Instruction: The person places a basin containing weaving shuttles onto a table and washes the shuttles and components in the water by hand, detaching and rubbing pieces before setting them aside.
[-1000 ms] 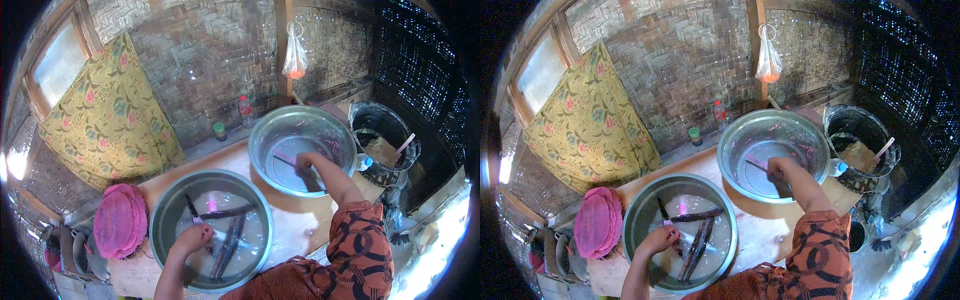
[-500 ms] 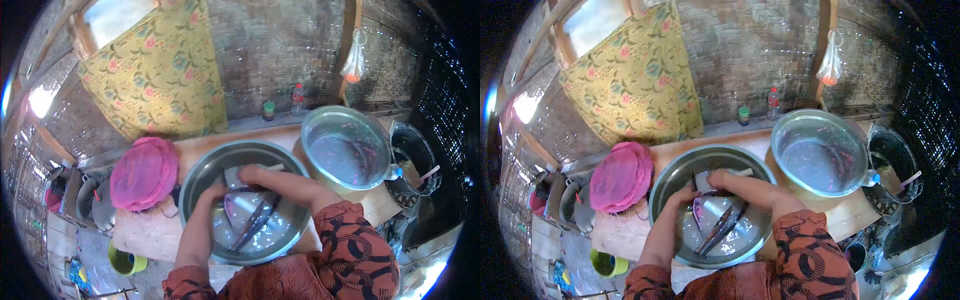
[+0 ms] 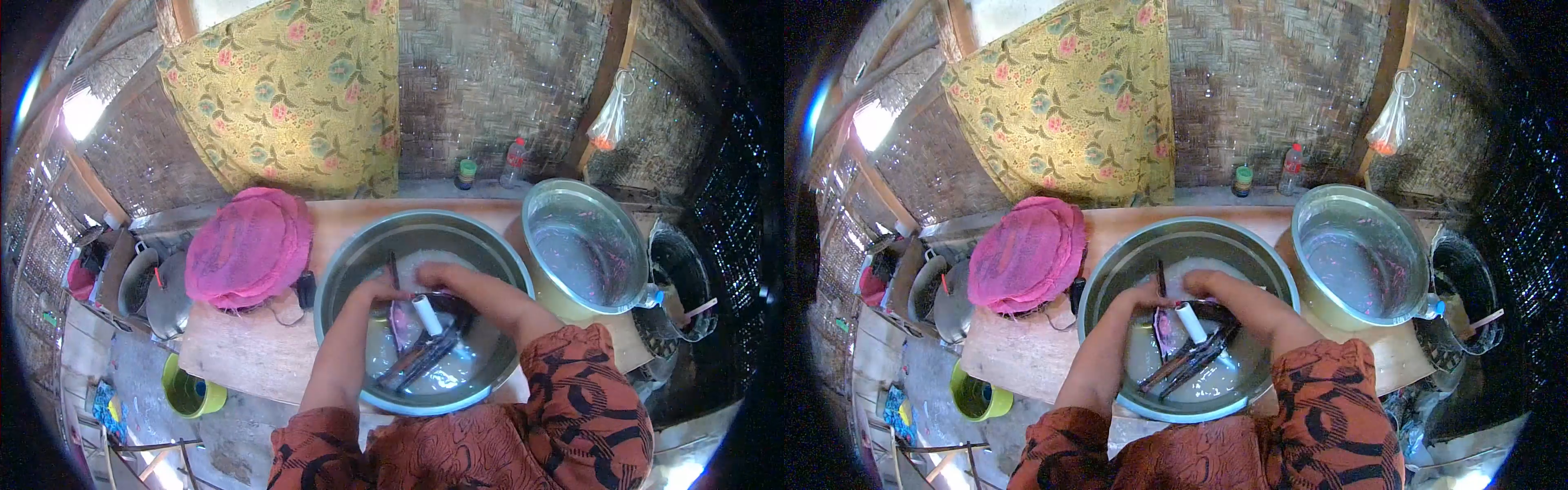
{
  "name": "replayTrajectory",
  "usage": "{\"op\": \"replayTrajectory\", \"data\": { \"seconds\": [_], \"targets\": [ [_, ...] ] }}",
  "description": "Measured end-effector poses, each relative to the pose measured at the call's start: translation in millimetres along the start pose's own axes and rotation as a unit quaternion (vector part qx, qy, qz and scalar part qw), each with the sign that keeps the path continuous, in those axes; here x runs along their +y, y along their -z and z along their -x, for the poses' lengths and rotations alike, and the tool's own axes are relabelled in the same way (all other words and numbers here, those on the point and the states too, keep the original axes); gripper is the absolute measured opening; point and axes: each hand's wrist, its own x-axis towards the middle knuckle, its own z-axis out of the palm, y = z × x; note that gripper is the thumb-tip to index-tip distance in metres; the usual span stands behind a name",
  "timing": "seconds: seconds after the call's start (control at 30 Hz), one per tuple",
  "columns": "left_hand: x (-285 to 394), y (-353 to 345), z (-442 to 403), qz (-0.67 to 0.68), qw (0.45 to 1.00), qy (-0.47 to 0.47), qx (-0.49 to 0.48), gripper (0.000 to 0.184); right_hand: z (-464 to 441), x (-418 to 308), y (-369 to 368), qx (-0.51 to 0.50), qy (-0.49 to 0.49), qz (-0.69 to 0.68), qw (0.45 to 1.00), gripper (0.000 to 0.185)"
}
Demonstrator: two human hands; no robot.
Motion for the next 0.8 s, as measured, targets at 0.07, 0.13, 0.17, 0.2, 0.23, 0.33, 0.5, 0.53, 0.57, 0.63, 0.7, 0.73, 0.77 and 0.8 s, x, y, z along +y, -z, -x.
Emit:
{"op": "replayTrajectory", "data": {
  "seconds": [0.07, 0.13, 0.17, 0.2, 0.23, 0.33, 0.5, 0.53, 0.57, 0.63, 0.7, 0.73, 0.77, 0.8],
  "targets": [
    [8, 6, 6, 0.059, 0.988, -0.031, -0.136, 0.094, 2, 22, -7, 0.033, -0.117, 0.098, 0.988, 0.041],
    [1, 8, 0, 0.054, 0.990, 0.073, -0.112, 0.085, 15, 32, -5, 0.073, 0.018, 0.091, 0.993, 0.037],
    [-3, 3, -1, 0.051, 0.985, 0.127, -0.104, 0.082, 23, 35, 0, -0.011, -0.004, -0.017, 1.000, 0.033],
    [-6, -1, -3, 0.050, 0.985, 0.127, -0.107, 0.082, 28, 36, 7, -0.033, 0.032, 0.056, 0.997, 0.033],
    [-6, -3, -6, 0.050, 0.991, 0.124, 0.000, 0.077, 30, 45, 9, -0.050, 0.072, 0.130, 0.988, 0.033],
    [-14, -17, -21, 0.008, 0.983, 0.088, 0.159, 0.068, 39, 16, 6, 0.072, -0.115, 0.019, 0.991, 0.029],
    [10, -17, -10, -0.034, 0.970, 0.086, 0.225, 0.049, 86, -39, 44, 0.143, -0.054, -0.140, 0.978, 0.039],
    [37, -13, 8, -0.109, 0.951, 0.089, 0.277, 0.043, 67, -20, 27, 0.135, -0.106, -0.006, 0.985, 0.031],
    [62, -3, 23, -0.192, 0.936, 0.018, 0.294, 0.041, 51, -2, 8, 0.122, -0.158, 0.127, 0.972, 0.024],
    [89, 5, 36, -0.154, 0.942, -0.054, 0.293, 0.038, 28, 16, -16, 0.118, -0.132, 0.124, 0.976, 0.025],
    [118, 18, 55, -0.044, 0.982, -0.038, 0.177, 0.038, 13, 21, -27, 0.118, -0.105, 0.122, 0.980, 0.026],
    [132, 22, 69, -0.091, 0.996, -0.016, 0.010, 0.044, 7, 22, -33, 0.272, 0.010, 0.086, 0.958, 0.026],
    [125, 8, 71, -0.137, 0.984, 0.007, -0.114, 0.050, 7, 22, -30, 0.345, 0.068, 0.063, 0.934, 0.027],
    [118, -6, 73, -0.181, 0.954, 0.019, -0.238, 0.058, 7, 22, -28, 0.411, 0.126, 0.048, 0.901, 0.028]
  ]
}}
